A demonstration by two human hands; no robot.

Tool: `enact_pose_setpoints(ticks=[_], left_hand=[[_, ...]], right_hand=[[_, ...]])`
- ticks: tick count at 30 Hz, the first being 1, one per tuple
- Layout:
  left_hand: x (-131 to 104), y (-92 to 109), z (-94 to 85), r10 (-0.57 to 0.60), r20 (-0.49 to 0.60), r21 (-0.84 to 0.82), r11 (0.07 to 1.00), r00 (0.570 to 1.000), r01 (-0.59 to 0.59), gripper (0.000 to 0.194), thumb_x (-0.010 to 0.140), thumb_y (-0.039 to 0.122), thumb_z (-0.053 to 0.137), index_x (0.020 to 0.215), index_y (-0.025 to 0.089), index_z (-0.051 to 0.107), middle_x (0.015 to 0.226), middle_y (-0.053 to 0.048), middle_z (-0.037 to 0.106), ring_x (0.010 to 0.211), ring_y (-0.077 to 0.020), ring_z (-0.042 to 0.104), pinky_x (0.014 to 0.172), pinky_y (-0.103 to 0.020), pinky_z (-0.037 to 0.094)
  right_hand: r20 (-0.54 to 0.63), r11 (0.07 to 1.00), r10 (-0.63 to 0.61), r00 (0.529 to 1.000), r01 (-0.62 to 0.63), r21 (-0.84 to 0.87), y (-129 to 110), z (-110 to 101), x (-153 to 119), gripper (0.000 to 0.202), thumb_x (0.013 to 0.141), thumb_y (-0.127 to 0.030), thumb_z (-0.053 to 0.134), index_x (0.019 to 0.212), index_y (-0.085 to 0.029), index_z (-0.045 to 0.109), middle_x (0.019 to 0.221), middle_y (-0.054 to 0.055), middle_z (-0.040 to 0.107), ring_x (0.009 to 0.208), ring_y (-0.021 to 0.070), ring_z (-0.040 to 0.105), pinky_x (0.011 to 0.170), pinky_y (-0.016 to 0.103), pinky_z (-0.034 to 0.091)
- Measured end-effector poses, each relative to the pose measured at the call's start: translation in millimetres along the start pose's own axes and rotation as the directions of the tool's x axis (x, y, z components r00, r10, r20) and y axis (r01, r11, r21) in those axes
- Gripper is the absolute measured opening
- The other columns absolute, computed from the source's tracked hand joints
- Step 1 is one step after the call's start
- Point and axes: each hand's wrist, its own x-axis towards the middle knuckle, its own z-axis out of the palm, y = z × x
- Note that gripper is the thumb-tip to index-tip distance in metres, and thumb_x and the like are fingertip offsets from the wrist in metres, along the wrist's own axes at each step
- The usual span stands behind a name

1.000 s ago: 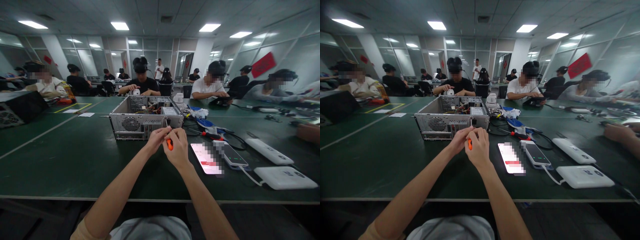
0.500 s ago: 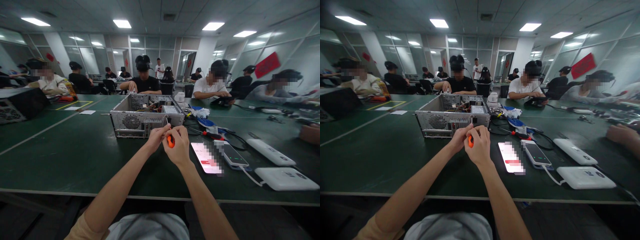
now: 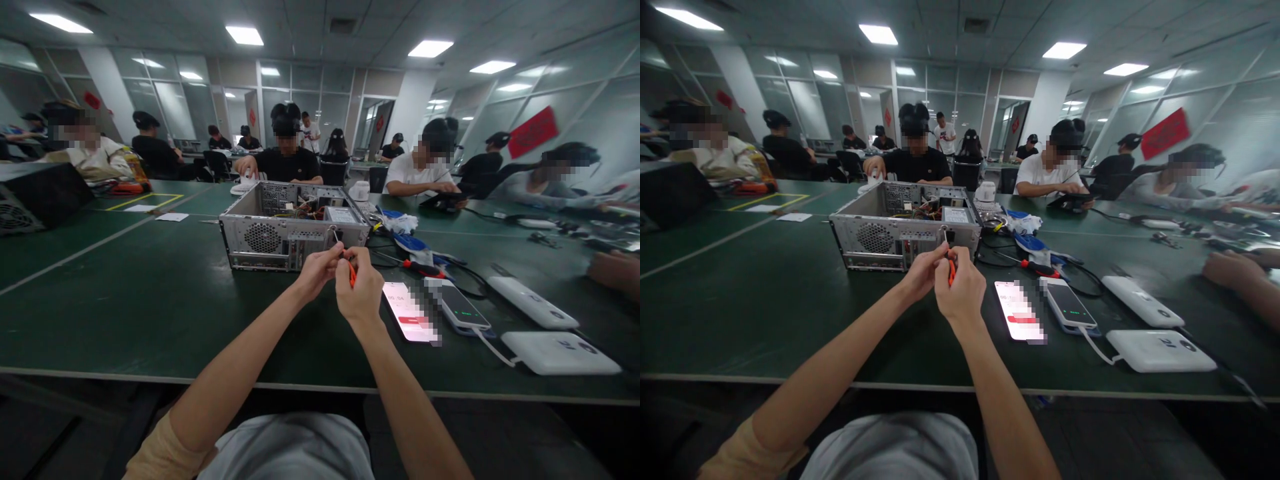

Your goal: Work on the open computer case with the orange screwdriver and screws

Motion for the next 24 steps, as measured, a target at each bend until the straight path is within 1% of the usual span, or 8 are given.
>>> enact_pose_setpoints(ticks=[5,9,11,15,17,21,24], left_hand=[[-0.6,-0.2,-0.7,-0.040,0.060,-0.044,0.998,0.997,0.043,0.036,0.075,0.042,0.080,0.070,0.012,0.061,0.052,0.007,0.043,0.047,-0.0050,0.043,0.051,-0.020,0.038],[-0.7,0.9,0.6,-0.079,0.059,-0.105,0.991,0.995,0.085,0.032,0.078,0.036,0.076,0.066,0.015,0.056,0.050,0.008,0.042,0.045,-0.0052,0.043,0.051,-0.020,0.036],[-1.2,1.3,0.6,-0.094,0.055,-0.118,0.988,0.994,0.099,0.029,0.079,0.033,0.074,0.066,0.015,0.056,0.050,0.007,0.045,0.047,-0.0067,0.048,0.052,-0.020,0.038],[-2.5,1.1,-1.1,-0.102,0.054,-0.118,0.987,0.993,0.108,0.018,0.075,0.029,0.072,0.073,0.015,0.061,0.057,0.004,0.055,0.055,-0.0100,0.056,0.058,-0.021,0.042],[-2.5,0.5,-2.1,-0.101,0.046,-0.117,0.987,0.994,0.106,0.015,0.073,0.027,0.070,0.075,0.014,0.062,0.057,0.004,0.055,0.056,-0.0098,0.055,0.059,-0.021,0.042],[0.0,-1.8,-4.1,-0.083,0.041,-0.131,0.987,0.996,0.088,0.015,0.073,0.023,0.067,0.067,0.015,0.056,0.052,0.007,0.044,0.050,-0.0073,0.047,0.058,-0.021,0.040],[1.9,-2.9,-5.8,-0.090,0.029,-0.128,0.987,0.996,0.093,0.017,0.073,0.023,0.066,0.065,0.016,0.053,0.053,0.007,0.043,0.049,-0.0067,0.044,0.058,-0.021,0.039]], right_hand=[[-0.008,0.999,-0.003,1.000,0.003,-0.034,-1.7,0.1,-0.6,0.014,0.092,-0.030,0.044,0.098,-0.023,0.054,0.075,0.000,0.065,0.060,0.0171,0.058,0.062,0.027,0.037],[-0.003,0.998,0.005,1.000,-0.006,-0.060,-2.5,0.8,-1.1,0.017,0.093,-0.031,0.042,0.100,-0.023,0.055,0.072,0.000,0.064,0.058,0.0169,0.057,0.061,0.027,0.036],[-0.001,0.997,0.006,1.000,-0.006,-0.070,-2.3,1.0,-1.1,0.018,0.093,-0.032,0.042,0.101,-0.023,0.055,0.070,-0.001,0.064,0.057,0.0174,0.057,0.061,0.027,0.037],[0.003,0.997,0.016,1.000,-0.016,-0.074,-1.1,0.7,-0.9,0.018,0.093,-0.033,0.042,0.101,-0.022,0.055,0.067,-0.001,0.063,0.055,0.0172,0.056,0.059,0.027,0.036],[0.003,0.997,0.016,1.000,-0.016,-0.072,-0.1,0.5,-0.9,0.018,0.092,-0.032,0.043,0.100,-0.022,0.055,0.065,-0.002,0.062,0.054,0.0168,0.055,0.059,0.027,0.036],[-0.008,0.998,0.011,1.000,-0.012,-0.069,0.7,0.4,-0.7,0.016,0.092,-0.033,0.043,0.098,-0.022,0.054,0.065,-0.002,0.061,0.054,0.0165,0.056,0.059,0.026,0.036],[-0.010,0.998,0.014,1.000,-0.015,-0.066,-0.3,0.0,-0.2,0.016,0.092,-0.033,0.043,0.096,-0.022,0.054,0.066,0.000,0.063,0.056,0.0172,0.058,0.060,0.026,0.037]])
